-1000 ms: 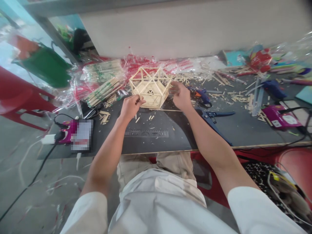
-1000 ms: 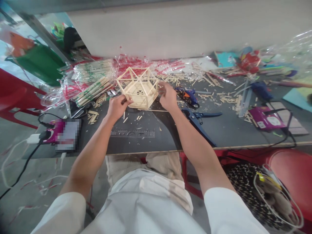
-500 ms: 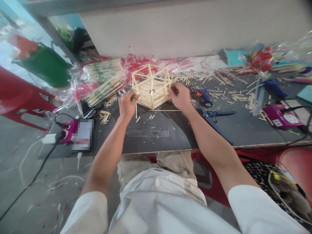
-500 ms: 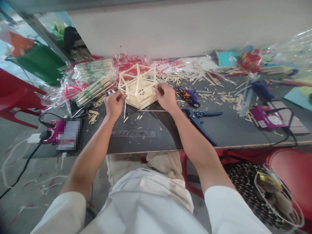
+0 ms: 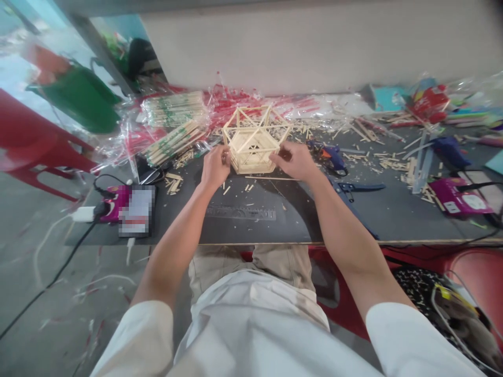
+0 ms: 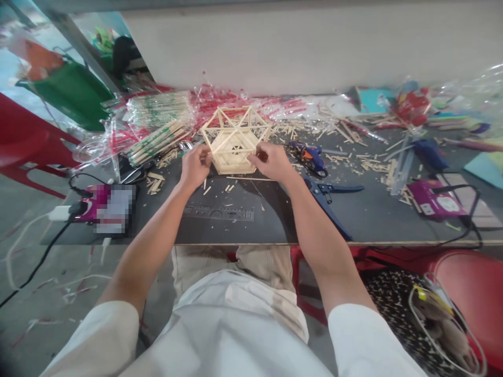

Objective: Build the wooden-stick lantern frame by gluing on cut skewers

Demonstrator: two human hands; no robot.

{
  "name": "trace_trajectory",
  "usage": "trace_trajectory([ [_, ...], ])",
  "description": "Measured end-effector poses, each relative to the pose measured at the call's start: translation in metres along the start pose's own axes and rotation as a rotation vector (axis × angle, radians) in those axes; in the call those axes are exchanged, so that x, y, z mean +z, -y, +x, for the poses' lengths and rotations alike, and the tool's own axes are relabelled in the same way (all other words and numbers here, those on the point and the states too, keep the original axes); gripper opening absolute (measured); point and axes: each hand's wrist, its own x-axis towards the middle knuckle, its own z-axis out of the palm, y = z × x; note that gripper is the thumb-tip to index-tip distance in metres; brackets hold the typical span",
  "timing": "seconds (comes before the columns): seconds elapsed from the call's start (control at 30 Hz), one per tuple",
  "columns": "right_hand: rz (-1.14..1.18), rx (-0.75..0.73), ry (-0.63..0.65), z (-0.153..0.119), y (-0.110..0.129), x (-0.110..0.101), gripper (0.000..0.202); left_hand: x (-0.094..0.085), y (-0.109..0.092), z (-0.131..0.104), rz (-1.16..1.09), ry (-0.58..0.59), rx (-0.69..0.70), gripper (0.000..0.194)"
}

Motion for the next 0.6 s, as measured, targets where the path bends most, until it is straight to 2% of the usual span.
trace_trajectory([
  [0.1, 0.024, 0.011, 0.005, 0.002, -0.004, -0.009, 0.052, -0.002, -0.001, -0.001, 0.041, 0.005, 0.023, 0.018],
  [0.2, 0.001, 0.134, -0.064, 0.003, -0.015, -0.024, 0.059, -0.003, -0.002, -0.001, 0.043, 0.008, 0.05, 0.014],
  [0.3, -0.285, 0.297, -0.262, 0.001, -0.032, -0.041, 0.048, -0.003, -0.004, -0.002, 0.051, 0.008, 0.077, 0.014],
  [0.37, -0.49, 0.441, -0.333, -0.002, -0.047, -0.051, 0.047, -0.003, -0.005, -0.002, 0.05, 0.011, 0.09, 0.014],
  [0.47, -0.613, 0.619, -0.274, -0.005, -0.067, -0.058, 0.067, -0.004, -0.009, -0.004, 0.048, 0.011, 0.1, 0.012],
  [0.6, -0.687, 0.722, -0.238, -0.006, -0.084, -0.066, 0.103, -0.009, -0.018, -0.006, 0.1, 0.021, 0.057, 0.015],
])
